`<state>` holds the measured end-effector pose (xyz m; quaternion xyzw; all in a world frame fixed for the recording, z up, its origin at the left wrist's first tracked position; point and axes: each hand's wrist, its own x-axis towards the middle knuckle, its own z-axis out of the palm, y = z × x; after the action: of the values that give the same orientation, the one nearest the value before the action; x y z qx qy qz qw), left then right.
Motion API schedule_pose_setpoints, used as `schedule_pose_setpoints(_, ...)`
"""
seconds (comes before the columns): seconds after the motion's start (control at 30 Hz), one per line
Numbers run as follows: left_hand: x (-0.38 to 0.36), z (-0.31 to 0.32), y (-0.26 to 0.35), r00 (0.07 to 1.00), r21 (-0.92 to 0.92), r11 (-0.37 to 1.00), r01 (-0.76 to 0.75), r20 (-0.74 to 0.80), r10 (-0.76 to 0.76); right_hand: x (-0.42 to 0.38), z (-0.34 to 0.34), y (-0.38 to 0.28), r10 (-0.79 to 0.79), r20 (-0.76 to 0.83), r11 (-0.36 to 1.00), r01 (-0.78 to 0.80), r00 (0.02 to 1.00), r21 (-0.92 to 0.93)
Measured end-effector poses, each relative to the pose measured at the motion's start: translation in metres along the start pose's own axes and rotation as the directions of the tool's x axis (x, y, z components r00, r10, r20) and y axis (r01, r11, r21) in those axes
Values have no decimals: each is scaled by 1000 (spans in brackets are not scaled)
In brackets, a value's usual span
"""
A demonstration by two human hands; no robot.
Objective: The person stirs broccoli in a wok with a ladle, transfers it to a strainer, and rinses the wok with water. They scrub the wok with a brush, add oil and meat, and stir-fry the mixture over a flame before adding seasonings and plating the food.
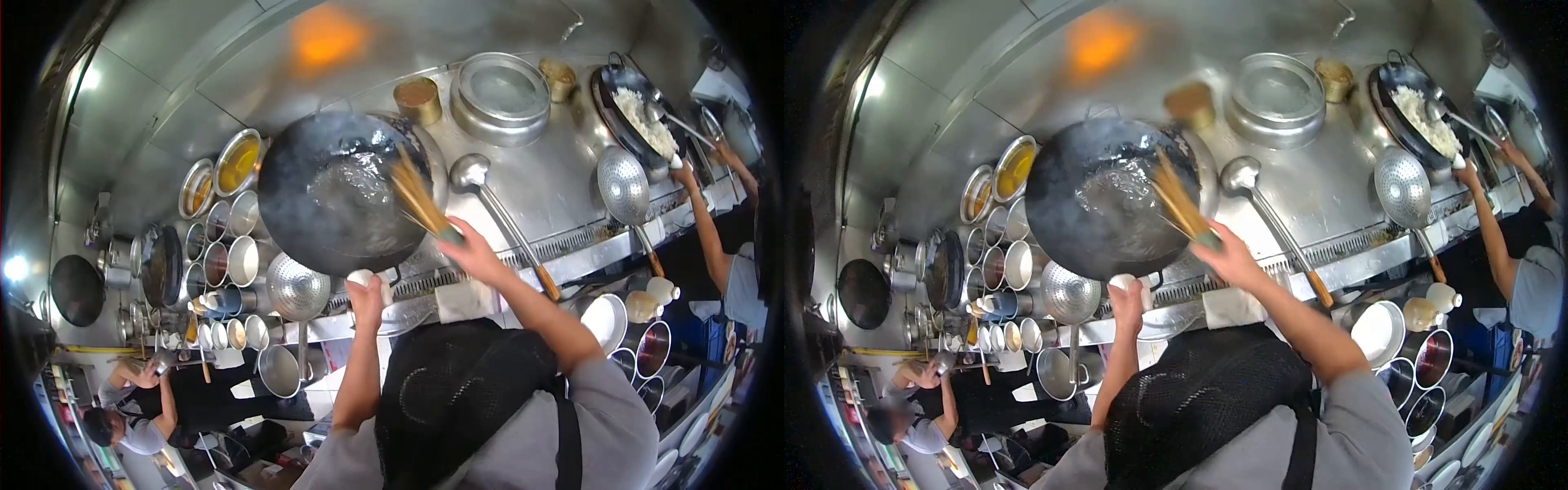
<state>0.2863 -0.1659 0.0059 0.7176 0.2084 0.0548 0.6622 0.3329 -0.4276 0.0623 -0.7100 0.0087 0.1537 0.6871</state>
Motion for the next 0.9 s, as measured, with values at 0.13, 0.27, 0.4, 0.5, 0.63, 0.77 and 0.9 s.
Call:
schedule_pose_setpoints(0.13, -17, 18, 7, 979, 287, 948, -134, -107, 171, 99, 36, -31, 158, 273, 875, -262, 949, 407)
schedule_pose_setpoints(0.27, -25, 19, -10, 904, 551, 794, -257, -154, 400, 93, 25, -60, 87, 264, 844, -212, 960, 493)
schedule_pose_setpoints(0.4, -22, 10, -4, 839, 559, 677, -479, 66, 540, 55, -37, -60, 83, 326, 730, -280, 942, 623)
schedule_pose_setpoints(0.5, -18, 9, 12, 814, 658, 551, -512, 168, 556, 38, -36, -67, 36, 319, 737, -241, 947, 632)
schedule_pose_setpoints(0.63, 10, 5, 22, 787, 503, 651, -568, 101, 609, 41, 50, 64, -806, 174, 495, 805, 566, -327)
schedule_pose_setpoints(0.77, 29, -20, -1, 915, 311, 871, -381, -12, 404, 62, -34, 80, 47, 101, 468, 67, 994, -881)
schedule_pose_setpoints(0.9, 56, -19, -21, 988, 142, 983, -119, -81, 131, 121, -89, -11, -382, 4, 269, 115, 924, -956)
